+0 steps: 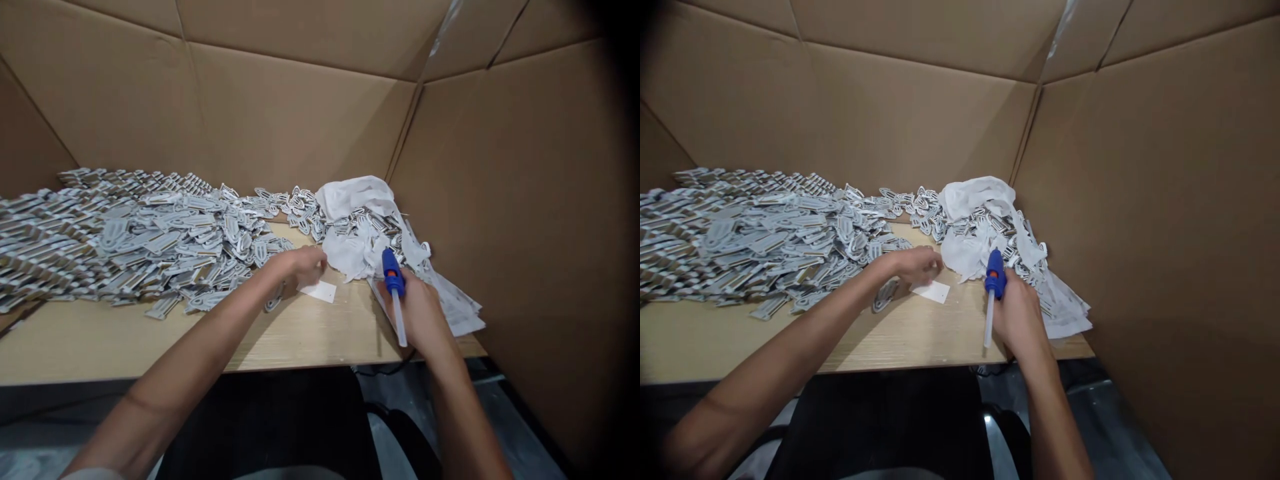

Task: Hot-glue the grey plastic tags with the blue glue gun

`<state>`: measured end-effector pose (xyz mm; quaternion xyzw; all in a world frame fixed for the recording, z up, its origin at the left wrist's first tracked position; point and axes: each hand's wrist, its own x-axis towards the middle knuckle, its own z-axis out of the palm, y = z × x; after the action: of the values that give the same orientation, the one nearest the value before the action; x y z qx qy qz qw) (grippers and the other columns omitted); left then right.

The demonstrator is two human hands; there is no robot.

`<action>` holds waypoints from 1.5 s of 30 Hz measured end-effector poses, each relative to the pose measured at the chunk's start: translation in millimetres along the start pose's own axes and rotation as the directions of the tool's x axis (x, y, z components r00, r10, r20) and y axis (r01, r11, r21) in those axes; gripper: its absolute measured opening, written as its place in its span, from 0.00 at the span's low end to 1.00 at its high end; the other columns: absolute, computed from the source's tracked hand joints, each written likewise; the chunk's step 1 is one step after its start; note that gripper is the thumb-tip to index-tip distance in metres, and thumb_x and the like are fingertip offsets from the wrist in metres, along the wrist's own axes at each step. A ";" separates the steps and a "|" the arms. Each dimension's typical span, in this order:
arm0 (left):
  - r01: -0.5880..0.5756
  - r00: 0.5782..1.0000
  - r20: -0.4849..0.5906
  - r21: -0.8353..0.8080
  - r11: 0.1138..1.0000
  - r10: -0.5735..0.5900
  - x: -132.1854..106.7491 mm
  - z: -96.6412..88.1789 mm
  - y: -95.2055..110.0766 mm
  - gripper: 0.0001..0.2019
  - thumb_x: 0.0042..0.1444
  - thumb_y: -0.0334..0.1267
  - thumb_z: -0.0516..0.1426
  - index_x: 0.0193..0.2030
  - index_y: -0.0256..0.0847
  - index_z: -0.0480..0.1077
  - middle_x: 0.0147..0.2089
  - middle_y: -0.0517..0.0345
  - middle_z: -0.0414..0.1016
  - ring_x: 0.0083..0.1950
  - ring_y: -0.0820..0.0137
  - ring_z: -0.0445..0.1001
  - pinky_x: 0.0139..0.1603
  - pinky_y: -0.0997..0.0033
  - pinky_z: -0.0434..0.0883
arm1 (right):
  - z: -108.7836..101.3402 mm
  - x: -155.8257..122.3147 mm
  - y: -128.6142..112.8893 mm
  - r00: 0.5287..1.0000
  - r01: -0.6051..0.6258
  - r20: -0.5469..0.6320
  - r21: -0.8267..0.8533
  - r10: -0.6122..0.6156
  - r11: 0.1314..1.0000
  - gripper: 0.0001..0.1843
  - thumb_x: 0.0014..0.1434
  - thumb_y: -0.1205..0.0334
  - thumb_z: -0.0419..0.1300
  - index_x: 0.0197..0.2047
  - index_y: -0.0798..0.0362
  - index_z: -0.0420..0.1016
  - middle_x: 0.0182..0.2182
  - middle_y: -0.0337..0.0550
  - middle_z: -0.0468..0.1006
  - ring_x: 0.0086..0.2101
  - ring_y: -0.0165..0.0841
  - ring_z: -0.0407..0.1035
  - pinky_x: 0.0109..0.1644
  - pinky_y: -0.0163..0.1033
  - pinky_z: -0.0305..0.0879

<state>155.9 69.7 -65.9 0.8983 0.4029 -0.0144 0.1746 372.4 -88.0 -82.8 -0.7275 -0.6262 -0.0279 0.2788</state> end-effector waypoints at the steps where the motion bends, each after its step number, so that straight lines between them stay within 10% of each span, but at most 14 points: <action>1: 0.004 1.000 0.000 -0.007 1.000 -0.004 2.0 0.6 -2.8 0.23 0.46 0.31 0.65 0.53 0.39 0.78 0.53 0.48 0.79 0.46 0.63 0.75 0.45 0.69 0.70 | -1.2 -0.3 -1.1 1.000 -0.006 -0.014 -0.017 0.006 1.000 0.08 0.62 0.58 0.56 0.41 0.52 0.72 0.33 0.55 0.82 0.32 0.44 0.73 0.35 0.40 0.55; 9: 0.018 1.000 -0.019 -0.110 0.994 -0.020 14.9 4.4 -22.7 0.04 0.47 0.28 0.61 0.26 0.36 0.70 0.25 0.60 0.69 0.27 0.74 0.62 0.32 0.72 0.59 | 0.2 -2.1 -4.8 0.998 0.046 -0.040 0.024 -0.045 0.999 0.07 0.63 0.56 0.56 0.37 0.50 0.69 0.29 0.50 0.78 0.28 0.41 0.70 0.33 0.40 0.52; 20: -0.064 0.975 -0.220 -0.147 0.987 0.030 2.5 -13.7 4.3 0.15 0.46 0.26 0.59 0.43 0.36 0.74 0.41 0.52 0.77 0.37 0.70 0.69 0.39 0.72 0.62 | -3.3 -1.9 -5.3 0.998 0.052 -0.036 0.110 -0.048 0.993 0.08 0.64 0.55 0.58 0.36 0.49 0.68 0.28 0.45 0.77 0.27 0.37 0.65 0.33 0.38 0.54; 32: 0.102 0.991 -0.066 -0.182 0.978 -0.116 9.1 0.6 -20.5 0.04 0.38 0.25 0.58 0.23 0.35 0.70 0.24 0.59 0.69 0.30 0.71 0.66 0.34 0.72 0.60 | -7.5 -2.1 -2.2 0.998 0.060 -0.043 0.113 -0.055 0.992 0.06 0.63 0.58 0.58 0.40 0.50 0.72 0.28 0.44 0.77 0.27 0.38 0.67 0.33 0.37 0.54; 39: -0.073 0.972 -0.234 -0.378 0.923 -0.019 -6.6 -16.9 6.9 0.07 0.53 0.27 0.58 0.40 0.33 0.74 0.38 0.53 0.77 0.35 0.73 0.71 0.36 0.74 0.66 | -6.7 -1.5 -4.4 0.996 0.072 -0.071 0.179 -0.060 0.981 0.08 0.63 0.55 0.59 0.37 0.50 0.71 0.28 0.44 0.77 0.27 0.36 0.66 0.33 0.37 0.56; 45: -0.340 0.938 -0.297 -0.692 0.636 0.178 -19.2 -20.7 51.8 0.06 0.57 0.30 0.63 0.41 0.31 0.74 0.35 0.53 0.77 0.34 0.74 0.74 0.37 0.73 0.71 | -7.5 -2.7 -11.2 0.995 0.008 -0.093 0.397 0.031 0.918 0.16 0.63 0.47 0.63 0.40 0.52 0.77 0.33 0.46 0.82 0.31 0.39 0.73 0.37 0.38 0.63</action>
<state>178.3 30.8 -27.6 0.7970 0.2560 0.2643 0.4790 363.8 -93.0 -73.4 -0.6573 -0.6003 0.0659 0.4509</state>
